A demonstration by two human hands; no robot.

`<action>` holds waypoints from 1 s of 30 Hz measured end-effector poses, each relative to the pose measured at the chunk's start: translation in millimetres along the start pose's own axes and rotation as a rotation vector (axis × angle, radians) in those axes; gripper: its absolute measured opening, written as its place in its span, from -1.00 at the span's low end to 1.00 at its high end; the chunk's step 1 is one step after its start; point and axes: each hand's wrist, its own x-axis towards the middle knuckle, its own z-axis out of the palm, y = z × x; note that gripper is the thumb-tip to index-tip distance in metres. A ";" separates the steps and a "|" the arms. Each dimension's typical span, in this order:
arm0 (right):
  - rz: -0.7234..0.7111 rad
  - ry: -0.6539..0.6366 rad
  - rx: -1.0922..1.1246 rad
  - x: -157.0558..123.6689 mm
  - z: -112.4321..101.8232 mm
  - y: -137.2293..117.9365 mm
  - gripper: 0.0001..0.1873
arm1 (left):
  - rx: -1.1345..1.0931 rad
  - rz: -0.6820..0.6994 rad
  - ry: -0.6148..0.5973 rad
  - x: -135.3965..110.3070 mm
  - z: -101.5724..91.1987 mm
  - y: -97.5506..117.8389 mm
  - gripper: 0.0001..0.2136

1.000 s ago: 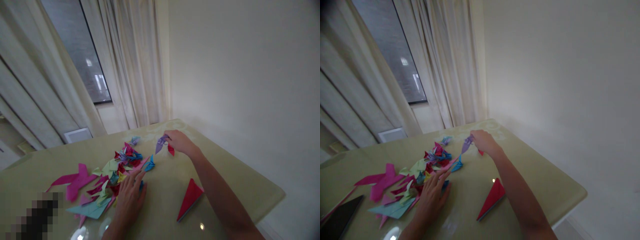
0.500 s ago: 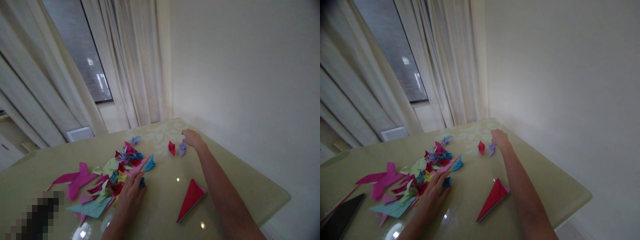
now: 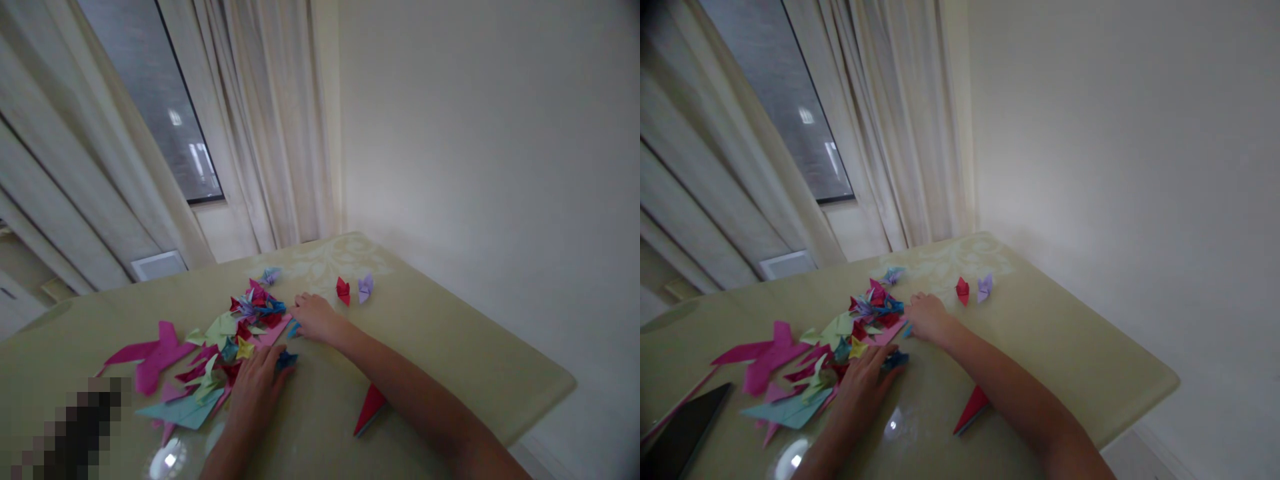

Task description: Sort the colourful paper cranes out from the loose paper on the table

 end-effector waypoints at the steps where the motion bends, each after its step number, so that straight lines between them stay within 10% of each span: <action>1: 0.021 -0.014 -0.003 0.0 1.4 1.3 -0.76 | -0.006 0.011 -0.006 0.1 0.2 0.3 -0.73; 17: 0.369 0.077 0.071 -19.6 -50.6 68.7 -0.78 | -0.203 0.052 0.024 2.6 -1.0 11.5 -0.81; 24: -0.144 -0.025 0.397 -37.6 -72.2 16.0 -0.69 | -0.291 -0.002 0.208 4.1 -15.8 26.0 -0.86; 30: -0.253 -0.114 0.235 -33.8 -63.4 -17.1 -0.90 | -0.324 -0.003 0.278 4.5 -18.3 31.5 -0.86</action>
